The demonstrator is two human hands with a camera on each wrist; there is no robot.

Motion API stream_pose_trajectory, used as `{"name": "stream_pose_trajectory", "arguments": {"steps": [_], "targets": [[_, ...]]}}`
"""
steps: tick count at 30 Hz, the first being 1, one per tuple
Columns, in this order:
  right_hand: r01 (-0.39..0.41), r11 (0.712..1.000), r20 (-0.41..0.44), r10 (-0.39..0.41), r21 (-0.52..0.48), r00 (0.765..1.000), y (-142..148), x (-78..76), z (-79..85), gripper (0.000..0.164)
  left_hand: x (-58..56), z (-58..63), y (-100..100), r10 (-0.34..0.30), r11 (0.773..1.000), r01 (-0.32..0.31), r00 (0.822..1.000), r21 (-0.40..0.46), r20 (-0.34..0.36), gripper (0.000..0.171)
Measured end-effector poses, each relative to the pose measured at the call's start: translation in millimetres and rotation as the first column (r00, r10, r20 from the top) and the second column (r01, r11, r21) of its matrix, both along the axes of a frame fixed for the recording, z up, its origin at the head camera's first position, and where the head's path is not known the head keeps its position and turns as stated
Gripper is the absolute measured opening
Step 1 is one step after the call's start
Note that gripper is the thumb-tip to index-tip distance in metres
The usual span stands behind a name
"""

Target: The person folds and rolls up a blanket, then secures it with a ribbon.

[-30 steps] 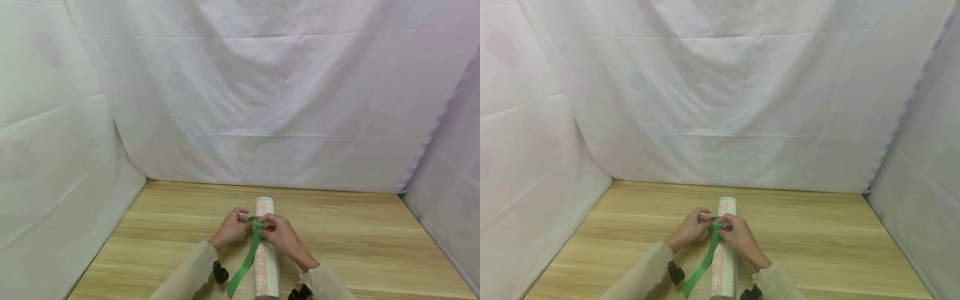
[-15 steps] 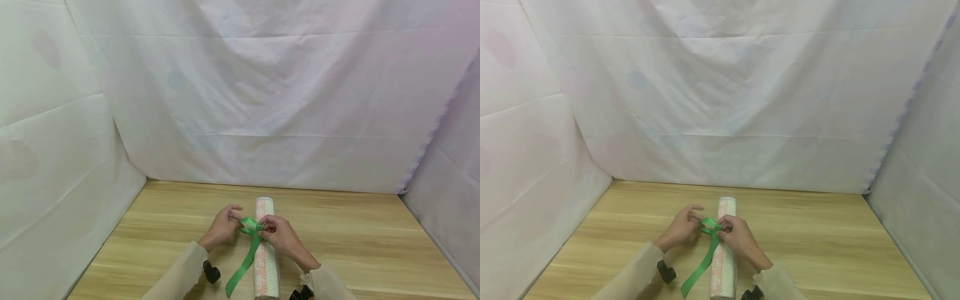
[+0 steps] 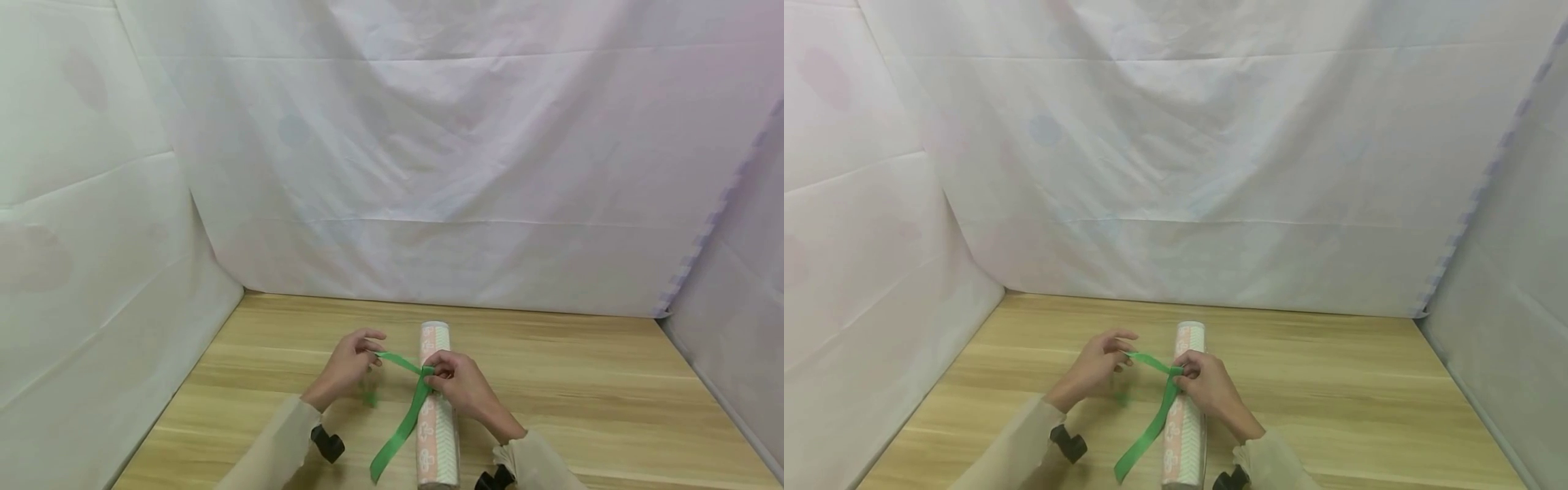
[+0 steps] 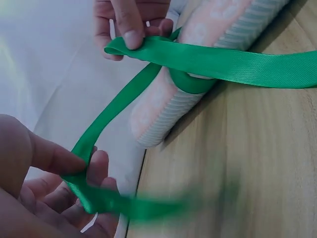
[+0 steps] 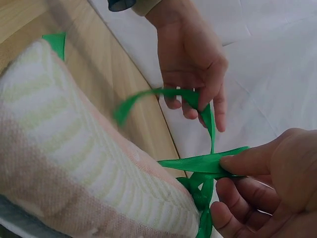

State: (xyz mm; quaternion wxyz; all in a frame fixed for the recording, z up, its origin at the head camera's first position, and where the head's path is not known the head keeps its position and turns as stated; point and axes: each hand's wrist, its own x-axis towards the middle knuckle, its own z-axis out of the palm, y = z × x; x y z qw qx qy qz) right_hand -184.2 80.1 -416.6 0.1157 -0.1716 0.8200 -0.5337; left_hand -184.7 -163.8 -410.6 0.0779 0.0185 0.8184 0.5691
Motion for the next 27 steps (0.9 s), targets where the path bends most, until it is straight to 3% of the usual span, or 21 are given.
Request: {"name": "stream_pose_trajectory", "arguments": {"steps": [5,13,21,27], "targets": [[-0.010,1.000,-0.008,0.010,-0.025,1.000,1,0.0,0.2,0.008,8.7,8.0,-3,-0.044,0.999,0.045,0.996,-0.011,0.074,0.030],[-0.010,1.000,-0.038,0.009,-0.009,0.999,2,-1.0,-0.5,0.008,25.5,14.4,4,-0.173,0.985,0.173,0.977,0.010,0.128,0.025],[-0.017,1.000,-0.048,0.017,-0.007,0.999,2,-2.0,0.5,0.006,43.0,20.4,23,-0.243,0.970,0.238,0.963,0.056,0.112,0.027],[-0.023,1.000,-0.041,0.023,-0.017,0.999,2,-2.7,2.2,0.005,57.9,20.0,41,-0.236,0.969,0.226,0.967,0.105,0.098,0.033]]}}
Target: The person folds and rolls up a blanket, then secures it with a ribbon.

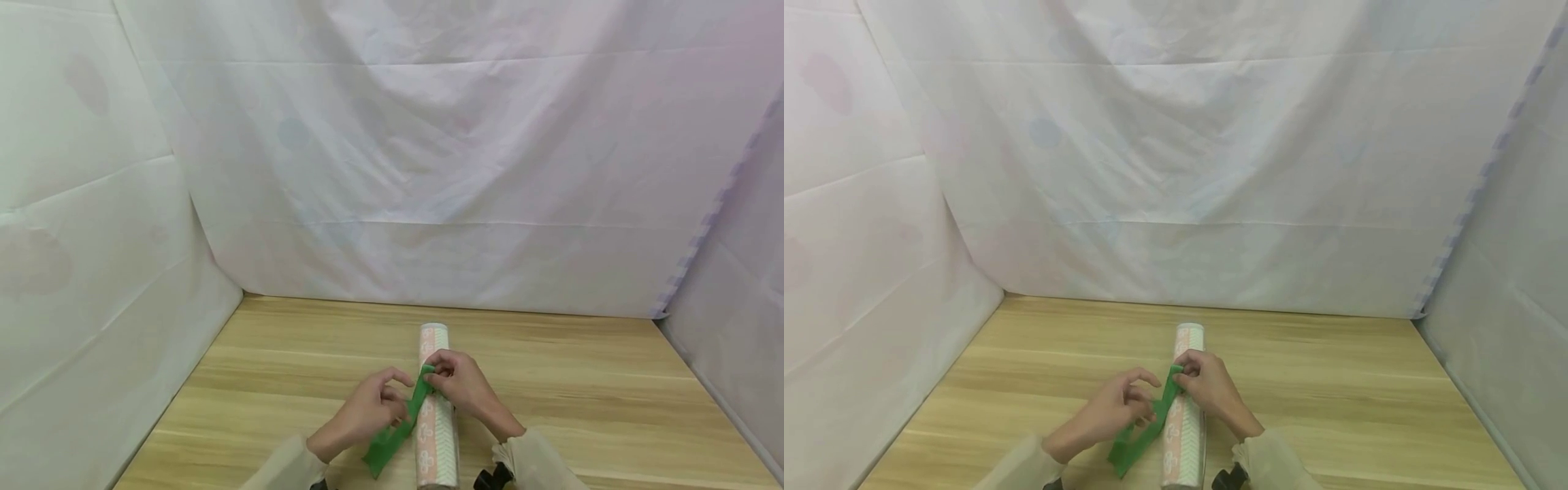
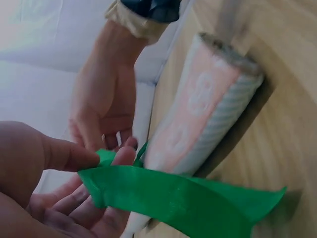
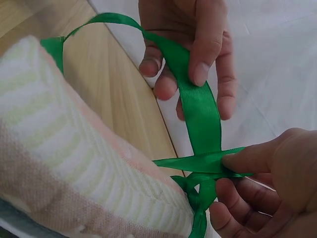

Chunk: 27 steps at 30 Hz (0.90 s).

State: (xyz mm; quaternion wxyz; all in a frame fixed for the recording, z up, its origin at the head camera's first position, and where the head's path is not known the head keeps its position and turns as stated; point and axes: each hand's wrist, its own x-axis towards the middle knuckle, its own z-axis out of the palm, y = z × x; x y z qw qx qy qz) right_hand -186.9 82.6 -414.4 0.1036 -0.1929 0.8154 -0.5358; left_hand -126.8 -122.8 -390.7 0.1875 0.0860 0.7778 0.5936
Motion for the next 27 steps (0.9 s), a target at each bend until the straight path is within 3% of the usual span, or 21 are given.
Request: {"name": "stream_pose_trajectory", "arguments": {"steps": [5,10,16,20,24,27], "targets": [[-0.019,1.000,-0.004,0.019,0.000,1.000,2,0.5,0.2,0.005,8.3,-5.1,15,0.011,0.994,-0.014,0.999,0.106,0.030,0.039],[-0.030,0.999,-0.009,0.030,0.010,0.999,3,-0.4,0.1,0.005,12.8,-10.9,28,-0.049,0.980,0.042,0.998,0.192,0.030,0.037],[-0.030,0.999,-0.010,0.031,0.020,0.999,4,-0.9,-0.5,0.005,16.4,-17.9,42,-0.126,0.964,0.122,0.992,0.234,0.001,0.030],[-0.044,0.999,-0.014,0.044,0.021,0.999,4,-1.5,-0.9,0.004,19.6,-17.1,50,-0.144,0.954,0.141,0.989,0.265,-0.008,0.030],[-0.044,0.999,-0.021,0.045,0.029,0.999,5,-2.2,-0.2,0.003,21.1,-15.9,55,-0.167,0.955,0.163,0.986,0.249,-0.002,0.030],[-0.045,0.999,-0.015,0.045,0.029,0.999,7,-2.3,0.8,0.004,22.0,-15.0,56,-0.236,0.950,0.225,0.971,0.216,0.026,0.029]]}}
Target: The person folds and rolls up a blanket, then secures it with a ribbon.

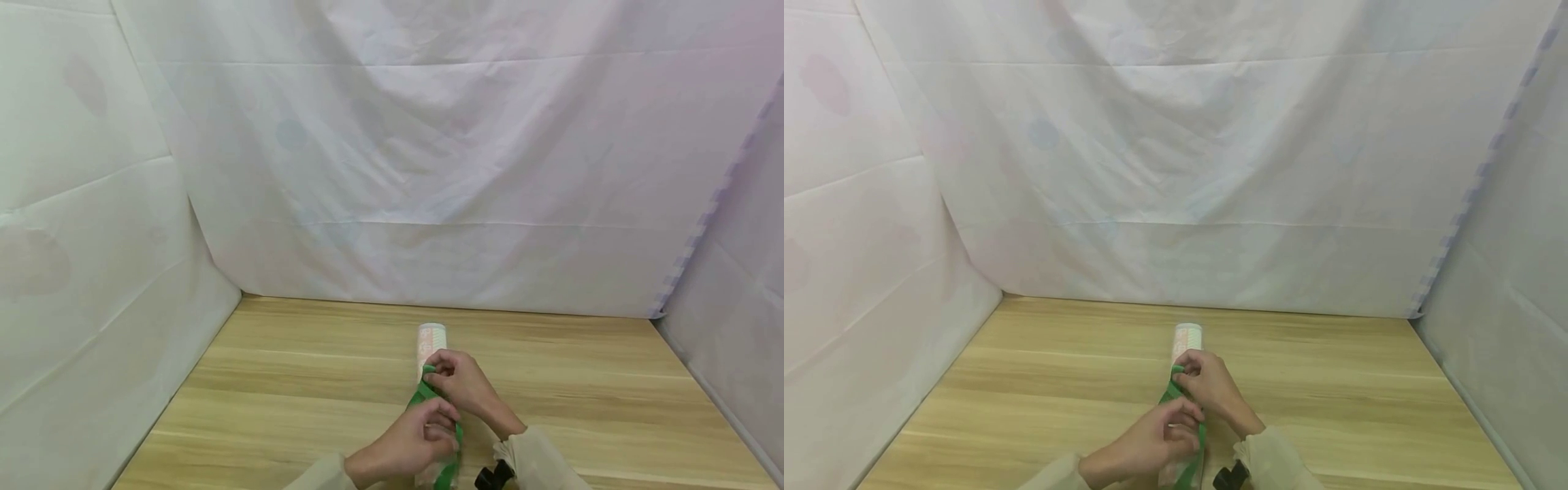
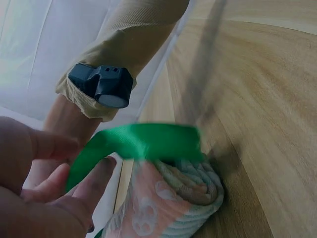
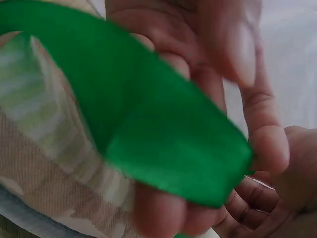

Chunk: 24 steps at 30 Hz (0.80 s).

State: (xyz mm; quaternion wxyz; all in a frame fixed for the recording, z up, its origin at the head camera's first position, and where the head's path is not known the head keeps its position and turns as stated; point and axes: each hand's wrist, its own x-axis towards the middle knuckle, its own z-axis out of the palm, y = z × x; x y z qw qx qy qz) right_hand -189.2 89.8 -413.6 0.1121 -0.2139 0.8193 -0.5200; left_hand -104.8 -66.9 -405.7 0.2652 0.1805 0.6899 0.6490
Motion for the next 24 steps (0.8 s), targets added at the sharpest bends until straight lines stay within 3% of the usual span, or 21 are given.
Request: {"name": "stream_pose_trajectory", "arguments": {"steps": [4,8,12,15,19,24], "targets": [[-0.001,1.000,0.007,0.001,-0.008,1.000,1,0.5,0.3,0.005,1.4,1.1,-3,-0.168,0.985,0.168,0.986,-0.038,0.005,0.030],[-0.011,1.000,0.027,0.012,-0.021,1.000,1,0.1,0.0,0.005,1.6,4.8,-5,-0.320,0.947,0.321,0.947,-0.035,0.012,0.034],[-0.023,0.999,0.037,0.024,-0.029,0.999,1,-0.1,-0.6,0.006,0.3,9.7,-8,-0.423,0.905,0.425,0.905,-0.038,0.045,0.037],[-0.024,0.999,0.033,0.025,-0.029,0.999,1,0.0,-0.8,0.007,-1.7,12.8,-11,-0.452,0.888,0.456,0.889,-0.057,0.070,0.036],[-0.019,1.000,0.029,0.019,-0.016,0.999,0,-0.1,-1.2,0.006,-5.7,14.3,-17,-0.439,0.894,0.442,0.897,-0.071,0.053,0.033],[-0.026,1.000,0.015,0.026,-0.004,1.000,0,0.2,-1.6,0.005,-13.1,13.9,-27,-0.329,0.943,0.326,0.944,-0.070,-0.030,0.028]]}}
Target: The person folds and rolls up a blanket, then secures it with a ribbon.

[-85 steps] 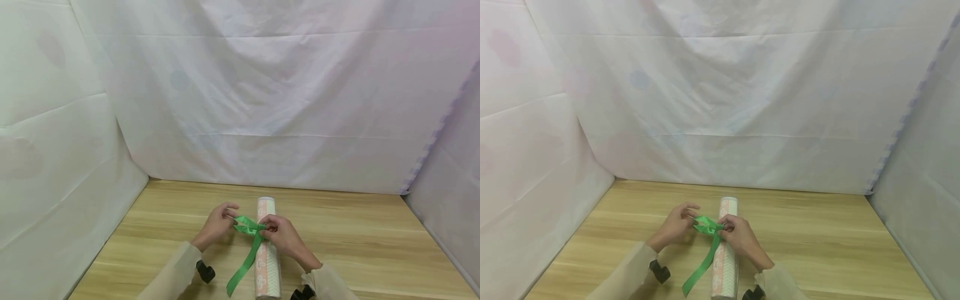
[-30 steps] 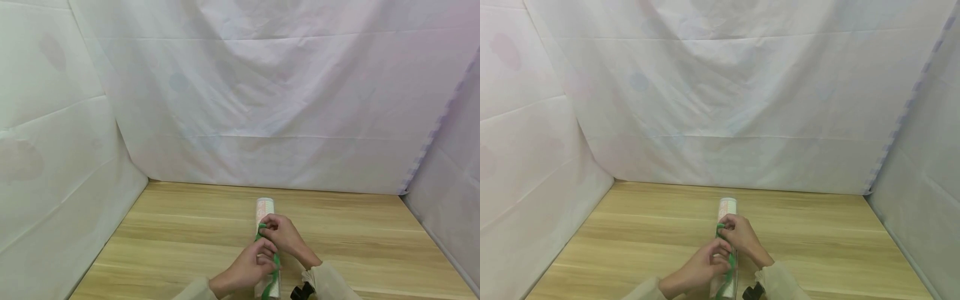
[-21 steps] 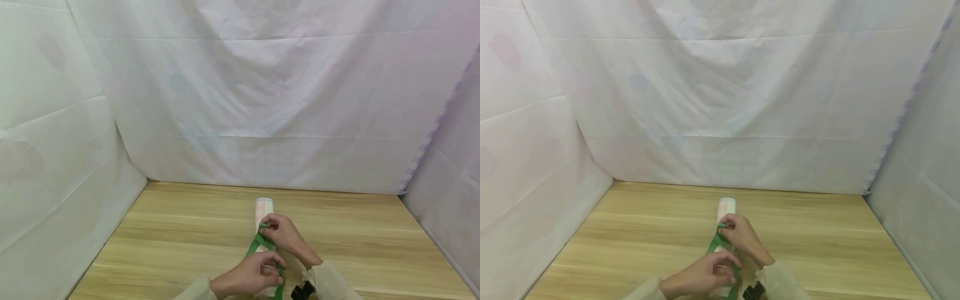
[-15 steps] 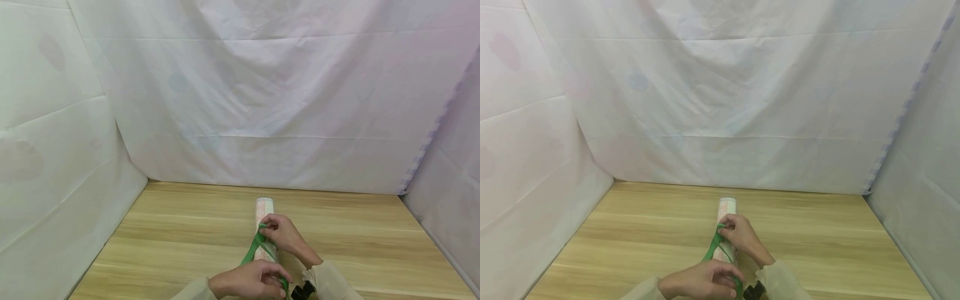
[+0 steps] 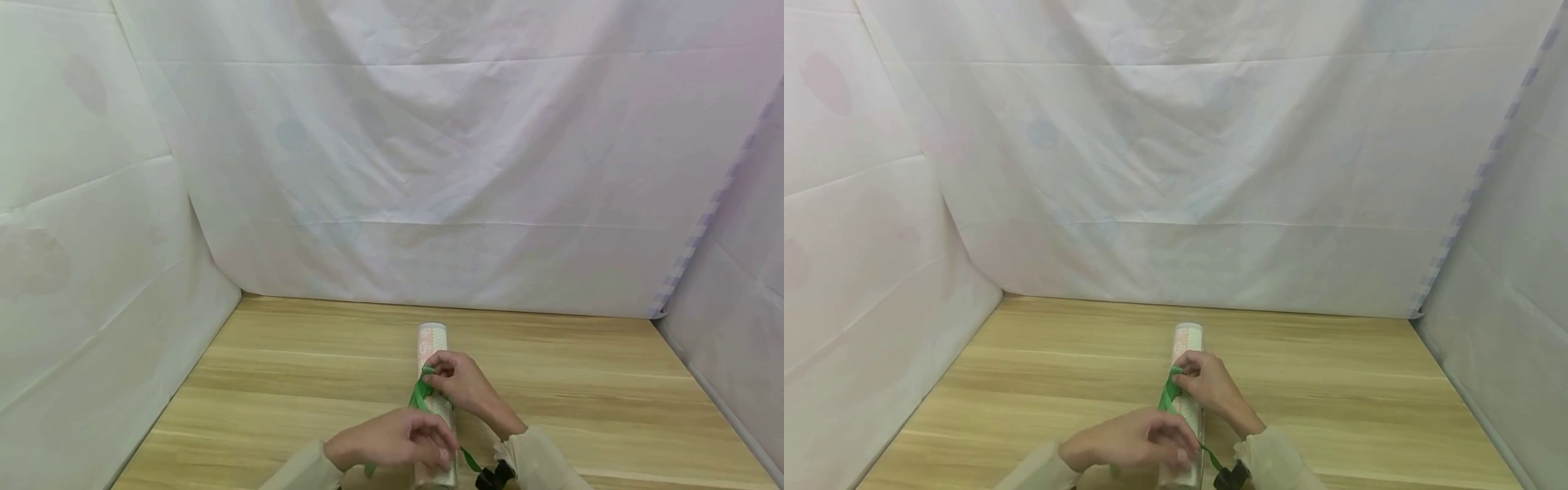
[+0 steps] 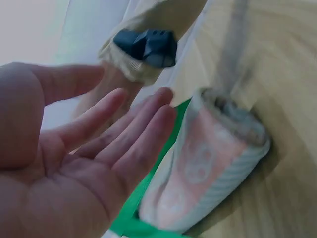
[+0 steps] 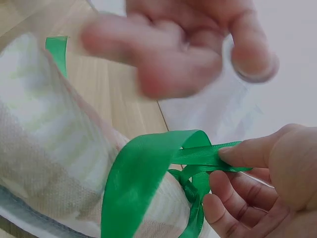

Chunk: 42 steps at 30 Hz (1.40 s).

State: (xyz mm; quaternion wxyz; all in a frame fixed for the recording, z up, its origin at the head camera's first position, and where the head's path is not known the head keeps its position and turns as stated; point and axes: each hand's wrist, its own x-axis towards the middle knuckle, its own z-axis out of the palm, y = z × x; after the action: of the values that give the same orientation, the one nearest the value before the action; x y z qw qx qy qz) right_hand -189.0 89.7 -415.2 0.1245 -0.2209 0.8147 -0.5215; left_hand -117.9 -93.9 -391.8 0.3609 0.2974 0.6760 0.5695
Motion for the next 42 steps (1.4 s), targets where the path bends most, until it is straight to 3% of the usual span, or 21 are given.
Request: {"name": "stream_pose_trajectory", "arguments": {"steps": [6,14,20,24,33,42], "targets": [[-0.020,1.000,-0.022,0.020,0.013,1.000,0,0.6,0.0,0.004,-9.4,1.1,-10,0.210,0.978,-0.209,0.978,0.021,-0.020,0.022],[-0.020,1.000,-0.010,0.020,-0.005,1.000,-1,1.3,-0.3,0.006,-19.0,-1.8,-17,0.375,0.926,-0.376,0.924,0.004,-0.077,0.018],[-0.030,1.000,-0.022,0.030,0.003,0.999,-1,1.5,-1.8,0.006,-24.6,1.1,-21,0.447,0.893,-0.449,0.890,-0.004,-0.089,0.021],[-0.023,1.000,-0.015,0.023,0.007,1.000,-1,2.0,-1.6,0.007,-28.3,2.6,-21,0.491,0.868,-0.496,0.859,-0.002,-0.143,0.018],[-0.033,0.999,-0.011,0.033,-0.002,0.999,-3,0.5,-3.8,0.010,-41.7,-13.6,-19,0.568,0.802,-0.597,0.768,-0.009,-0.296,0.016],[-0.012,1.000,-0.052,0.013,0.019,0.999,-6,1.8,-4.0,0.011,-47.0,-25.0,-13,0.583,0.776,-0.631,0.731,-0.024,-0.356,0.016]]}}
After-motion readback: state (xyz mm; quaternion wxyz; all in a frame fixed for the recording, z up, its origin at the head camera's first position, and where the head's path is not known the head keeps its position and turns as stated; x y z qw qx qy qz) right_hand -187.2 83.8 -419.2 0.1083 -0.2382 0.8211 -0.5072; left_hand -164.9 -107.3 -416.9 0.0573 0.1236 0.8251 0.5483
